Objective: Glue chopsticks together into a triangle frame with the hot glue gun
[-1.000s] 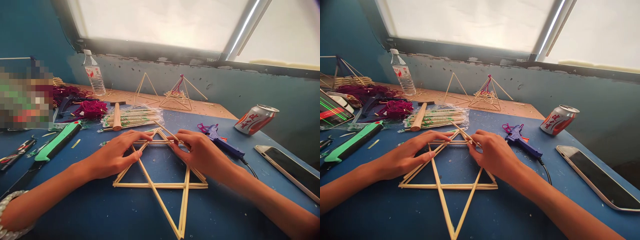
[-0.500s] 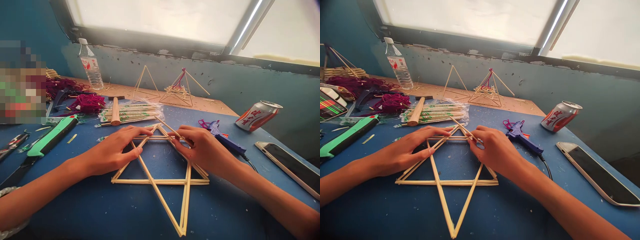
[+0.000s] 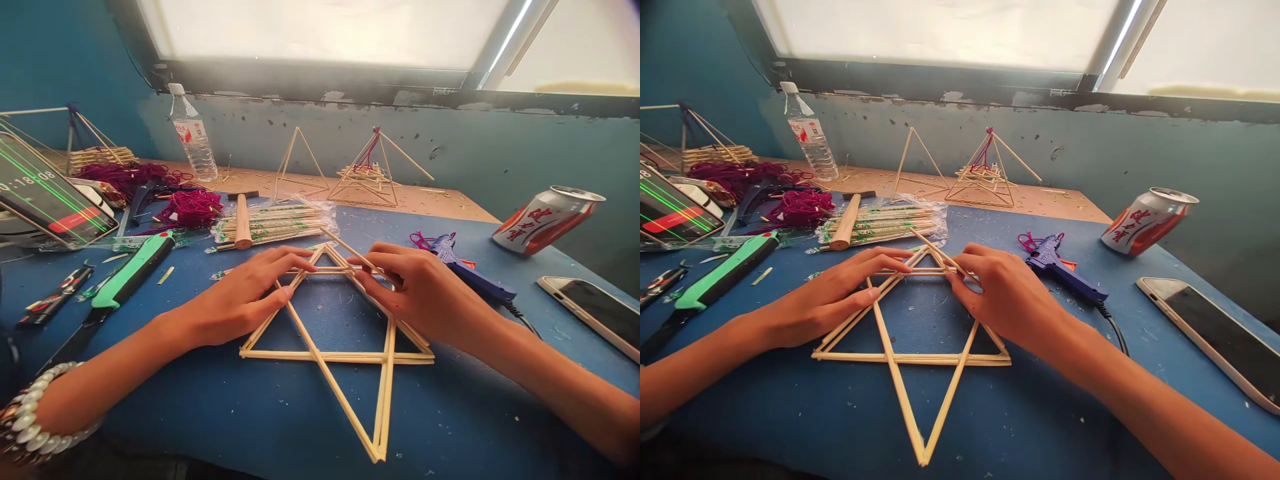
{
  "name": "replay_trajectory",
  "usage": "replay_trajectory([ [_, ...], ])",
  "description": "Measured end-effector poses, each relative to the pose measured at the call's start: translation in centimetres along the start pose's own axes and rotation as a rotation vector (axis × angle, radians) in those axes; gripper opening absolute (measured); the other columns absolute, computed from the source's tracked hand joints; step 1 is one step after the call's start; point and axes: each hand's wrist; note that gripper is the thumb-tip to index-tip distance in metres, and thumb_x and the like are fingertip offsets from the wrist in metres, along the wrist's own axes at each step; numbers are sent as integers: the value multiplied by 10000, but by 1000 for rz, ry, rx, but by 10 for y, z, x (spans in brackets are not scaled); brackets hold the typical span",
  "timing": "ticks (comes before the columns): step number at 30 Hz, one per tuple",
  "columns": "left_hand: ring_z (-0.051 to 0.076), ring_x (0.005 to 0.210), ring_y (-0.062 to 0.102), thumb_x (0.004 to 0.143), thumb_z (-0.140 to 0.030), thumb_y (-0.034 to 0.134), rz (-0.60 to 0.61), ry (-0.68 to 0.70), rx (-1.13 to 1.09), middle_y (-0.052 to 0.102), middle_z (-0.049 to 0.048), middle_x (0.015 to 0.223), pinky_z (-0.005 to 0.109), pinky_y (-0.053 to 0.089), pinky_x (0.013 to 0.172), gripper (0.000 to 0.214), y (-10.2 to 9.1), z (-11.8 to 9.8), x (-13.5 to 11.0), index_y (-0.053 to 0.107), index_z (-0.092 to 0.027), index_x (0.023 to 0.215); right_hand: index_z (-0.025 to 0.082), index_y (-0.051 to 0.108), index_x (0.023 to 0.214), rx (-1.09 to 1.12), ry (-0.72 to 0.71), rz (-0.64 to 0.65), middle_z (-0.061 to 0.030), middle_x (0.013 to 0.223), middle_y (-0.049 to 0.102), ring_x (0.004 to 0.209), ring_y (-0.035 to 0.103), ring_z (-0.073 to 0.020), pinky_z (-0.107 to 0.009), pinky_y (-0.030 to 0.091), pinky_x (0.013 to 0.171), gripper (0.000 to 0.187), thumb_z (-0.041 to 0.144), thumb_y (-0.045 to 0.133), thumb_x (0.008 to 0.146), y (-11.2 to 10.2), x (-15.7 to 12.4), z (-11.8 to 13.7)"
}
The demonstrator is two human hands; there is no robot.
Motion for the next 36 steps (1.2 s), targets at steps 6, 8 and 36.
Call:
replay_trajectory([
  [6, 241, 1384, 412, 994, -351, 325, 6, 13, -11, 446, 17, 1507, 420, 351, 1155, 391, 0, 1, 0, 550, -276, 1304, 213, 712, 900, -3, 8, 15, -24, 793, 619, 570, 470, -110, -254, 342, 542, 235, 322, 516, 968, -2, 0, 3],
  [8, 238, 1384, 412, 995, -353, 323, 10, 6, -12, 441, 9, 1510, 416, 350, 1155, 388, -1, 0, 0, 546, -282, 1305, 217, 714, 905, -4, 12, 16, -20, 796, 621, 570, 468, -109, -252, 342, 541, 227, 316, 520, 967, -2, -1, 2],
  [36, 217, 1176, 555, 963, -288, 410, -233, 51, 75, 631, 35, 1215, 352, 441, 1044, 276, 0, 2, 0, 642, -249, 1106, 178, 712, 891, 31, 139, -175, 11, 640, 543, 553, 449, -112, -254, 326, 564, 282, 351, 505, 975, -9, 2, -2],
])
Point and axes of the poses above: each hand's wrist, its own x-axis towards the middle knuckle, its own y-axis out of the palm, z = x × y
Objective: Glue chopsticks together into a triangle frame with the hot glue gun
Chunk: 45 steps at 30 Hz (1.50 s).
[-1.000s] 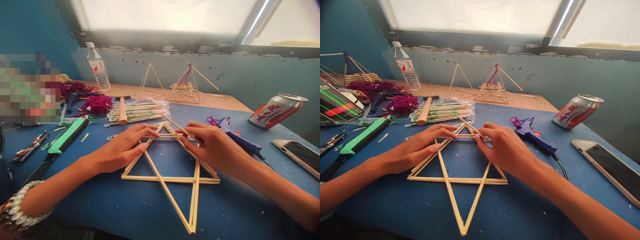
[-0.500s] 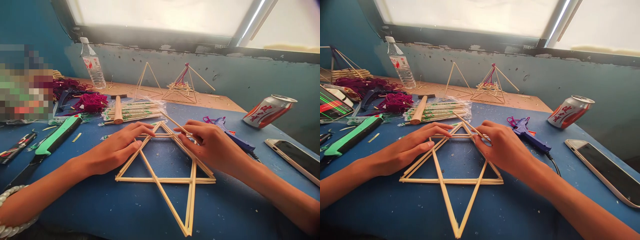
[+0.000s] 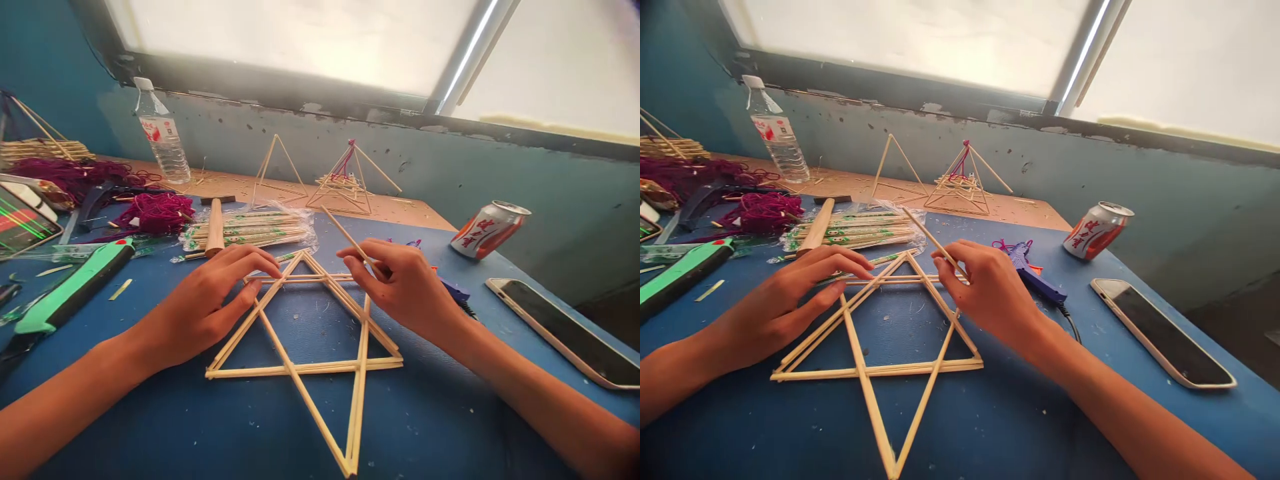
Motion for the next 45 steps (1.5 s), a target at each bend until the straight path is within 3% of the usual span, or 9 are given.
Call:
replay_trajectory([
  [8, 193, 1017, 579, 969, -269, 426, -85, 32, 44, 662, 38, 1007, 329, 462, 926, 201, -2, 1, -2, 616, -221, 925, 155, 705, 954, 151, 160, -76, 35, 559, 492, 482, 405, -109, -264, 315, 540, 539, 565, 357, 997, -16, 10, -16],
  [13, 185, 982, 588, 975, -262, 398, -90, 8, 65, 661, 34, 969, 313, 463, 885, 223, -4, -2, -3, 611, -214, 930, 171, 664, 879, 196, 154, -30, 20, 564, 505, 573, 512, -154, -274, 356, 600, 477, 379, 251, 994, -19, 12, -18],
  [18, 174, 906, 603, 953, -210, 393, -116, -5, 103, 660, 18, 897, 310, 467, 850, 216, -5, -7, -5, 597, -212, 882, 172, 614, 965, 79, 164, -32, 18, 630, 559, 563, 485, -149, -265, 320, 576, 285, 231, 346, 886, -17, 20, -25],
  [26, 176, 905, 587, 930, -144, 406, -162, -3, 107, 651, 26, 871, 318, 467, 851, 207, -7, -11, -8, 588, -209, 857, 159, 701, 975, -237, 70, 290, -82, 881, 707, 760, 596, -176, -261, 310, 614, 257, 283, 485, 914, -5, 64, -29],
  [33, 191, 927, 584, 938, -173, 409, -139, 9, 87, 670, 38, 899, 342, 473, 860, 204, -10, -15, -11, 596, -209, 864, 171, 722, 1028, -309, 95, 359, -85, 976, 728, 825, 629, -195, -257, 338, 610, 232, 256, 562, 884, 12, 73, -29],
  [37, 198, 940, 594, 945, -199, 407, -125, 3, 78, 677, 44, 902, 351, 475, 871, 216, -11, -16, -11, 608, -209, 867, 152, 705, 1074, -329, 45, 281, -109, 1075, 714, 937, 625, -208, -248, 368, 682, 243, 231, 571, 888, 8, 61, -19],
  [40, 191, 930, 601, 956, -213, 397, -125, 2, 70, 678, 42, 906, 349, 477, 879, 228, -11, -16, -12, 613, -208, 883, 156, 722, 924, -282, 19, 175, -92, 926, 722, 813, 622, -181, -251, 356, 657, 277, 298, 486, 952, 4, 51, -3],
  [42, 191, 948, 605, 965, -228, 394, -124, 0, 68, 682, 43, 922, 350, 474, 895, 236, -11, -17, -12, 620, -207, 901, 169, 715, 803, -210, 34, 225, -57, 769, 704, 672, 586, -154, -254, 331, 604, 344, 378, 487, 954, 4, 47, 8],
  [45, 204, 1025, 603, 980, -278, 400, -117, -5, 77, 692, 53, 983, 362, 465, 930, 254, -14, -20, -11, 645, -212, 962, 182, 717, 766, -143, 67, 286, -42, 733, 703, 656, 585, -152, -255, 315, 583, 326, 430, 556, 904, 7, 42, 20],
])
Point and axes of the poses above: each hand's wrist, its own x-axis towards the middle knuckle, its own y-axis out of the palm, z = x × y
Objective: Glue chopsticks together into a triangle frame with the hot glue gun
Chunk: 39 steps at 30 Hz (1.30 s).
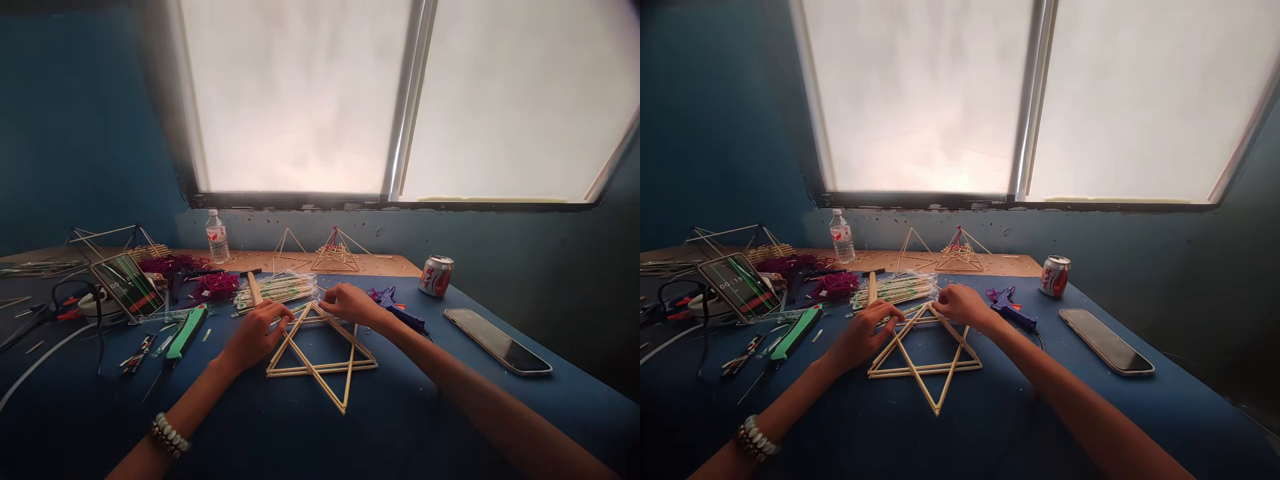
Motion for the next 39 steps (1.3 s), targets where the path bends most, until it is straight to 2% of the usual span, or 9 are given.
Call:
replay_trajectory([
  [5, 224, 1050, 617, 983, -376, 418, 99, -18, 41, 699, 58, 1059, 367, 468, 918, 295, -1, -11, 11, 671, -234, 1037, 193, 730, 779, 58, 21, 50, -52, 769, 725, 696, 620, -168, -258, 320, 572, 296, 444, 597, 863, 7, -1, 0],
  [13, 226, 892, 672, 924, -397, 488, 224, -213, 239, 718, 36, 945, 300, 437, 712, 268, 3, -22, 24, 643, -262, 1096, 183, 717, 706, 110, -6, 74, -25, 668, 673, 625, 558, -128, -239, 298, 546, 226, 339, 603, 824, 6, -9, 2],
  [16, 218, 868, 674, 916, -393, 493, 269, -253, 309, 723, 33, 917, 284, 409, 675, 260, -7, -26, 18, 671, -263, 1054, 179, 714, 703, 121, -10, 124, -18, 653, 651, 617, 535, -121, -236, 291, 546, 204, 316, 603, 806, 8, -7, 13],
  [22, 217, 870, 684, 946, -378, 435, 309, -286, 456, 735, 26, 952, 286, 412, 695, 290, -31, -28, -6, 686, -271, 1044, 175, 685, 674, 62, -83, 110, -32, 664, 629, 602, 481, -125, -253, 257, 537, 279, 369, 562, 831, 21, 1, 45],
  [26, 238, 933, 686, 969, -367, 374, 288, -264, 563, 731, 45, 1013, 298, 439, 721, 349, -42, -24, -18, 687, -255, 1075, 161, 621, 612, 105, -107, 92, -19, 608, 578, 559, 420, -105, -261, 232, 527, 259, 307, 552, 814, 8, 2, 55],
  [30, 249, 852, 692, 970, -415, 362, 221, -259, 630, 733, 64, 988, 303, 453, 661, 392, -48, -17, -24, 695, -245, 1087, 160, 551, 578, 129, -63, -17, 0, 588, 514, 544, 359, -89, -274, 205, 536, 262, 280, 542, 811, -20, -7, 33],
  [33, 261, 857, 692, 957, -405, 401, 117, -209, 659, 734, 71, 970, 308, 471, 643, 374, -50, -21, -25, 707, -225, 1074, 161, 525, 568, 132, 0, 4, 14, 563, 472, 544, 354, -86, -279, 200, 545, 290, 292, 540, 826, -34, -24, 4],
  [36, 234, 890, 696, 945, -373, 456, 49, -124, 546, 735, 34, 1020, 305, 502, 681, 304, -42, -49, -20, 718, -254, 1043, 168, 546, 592, 141, 26, 60, 22, 558, 486, 542, 369, -90, -276, 210, 546, 290, 312, 548, 843, -36, -46, -20],
  [39, 197, 923, 689, 944, -350, 504, 45, -63, 378, 734, -7, 1037, 299, 524, 746, 242, -13, -98, -13, 712, -293, 1053, 173, 581, 633, 108, 8, 78, 18, 580, 536, 551, 411, -96, -271, 228, 550, 280, 340, 561, 856, -31, -64, -35],
])
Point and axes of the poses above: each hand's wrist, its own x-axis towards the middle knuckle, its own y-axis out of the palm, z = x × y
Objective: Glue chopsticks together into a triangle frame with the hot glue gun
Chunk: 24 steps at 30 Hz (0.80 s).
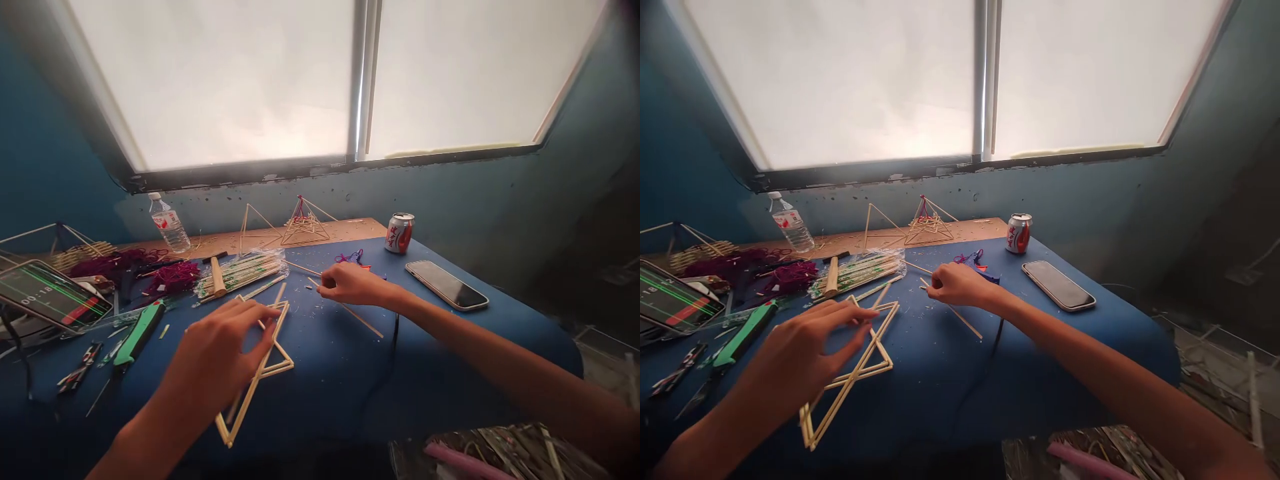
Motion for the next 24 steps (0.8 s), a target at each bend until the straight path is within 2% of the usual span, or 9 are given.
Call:
replay_trajectory([
  [2, 217, 994, 663, 932, -281, 527, 27, 66, -13, 730, 14, 1018, 335, 528, 832, 232, 13, -42, 4, 709, -262, 1076, 172, 592, 639, -24, -28, 5, 17, 586, 549, 558, 421, -96, -268, 236, 554, 281, 340, 562, 862, 4, -7, -6],
  [4, 243, 972, 650, 925, -237, 526, 115, 89, 6, 721, 36, 956, 373, 537, 825, 216, 28, -75, 10, 718, -233, 1024, 170, 590, 621, -37, -61, 14, 24, 569, 532, 554, 398, -93, -265, 236, 553, 296, 326, 555, 871, 6, -11, -9],
  [7, 255, 949, 636, 938, -175, 467, 183, -15, 54, 703, 68, 974, 394, 543, 800, 278, 50, -94, 19, 703, -197, 1083, 168, 581, 599, -45, -111, 30, 32, 542, 500, 544, 355, -90, -262, 234, 549, 332, 322, 542, 890, 8, -16, -15],
  [10, 279, 1042, 609, 974, -215, 404, 148, -123, 95, 686, 102, 1049, 426, 536, 855, 342, 63, -89, 22, 672, -165, 1180, 169, 575, 593, -75, -135, 16, 28, 540, 501, 542, 356, -92, -267, 233, 557, 366, 358, 548, 904, 9, -22, -21],
  [13, 302, 1124, 569, 978, -294, 407, 132, -139, 95, 664, 115, 1128, 455, 521, 909, 362, 68, -83, 23, 662, -161, 1198, 170, 554, 574, -98, -155, 27, 29, 526, 485, 527, 353, -90, -274, 229, 563, 396, 370, 548, 917, 9, -26, -27],
  [19, 278, 1154, 556, 948, -183, 406, 180, -63, 68, 656, 104, 1205, 457, 470, 1019, 367, 72, -79, 24, 656, -164, 1215, 177, 575, 625, -145, -141, 21, 19, 577, 537, 554, 385, -96, -267, 229, 570, 348, 353, 574, 924, 11, -22, -24],
  [24, 275, 1200, 562, 906, -82, 400, 146, 63, 106, 662, 119, 1255, 480, 427, 1085, 440, 78, -61, 22, 630, -130, 1278, 185, 598, 684, -220, -93, 106, -12, 628, 599, 584, 482, -120, -278, 220, 561, 344, 401, 551, 949, 12, -13, -18],
])
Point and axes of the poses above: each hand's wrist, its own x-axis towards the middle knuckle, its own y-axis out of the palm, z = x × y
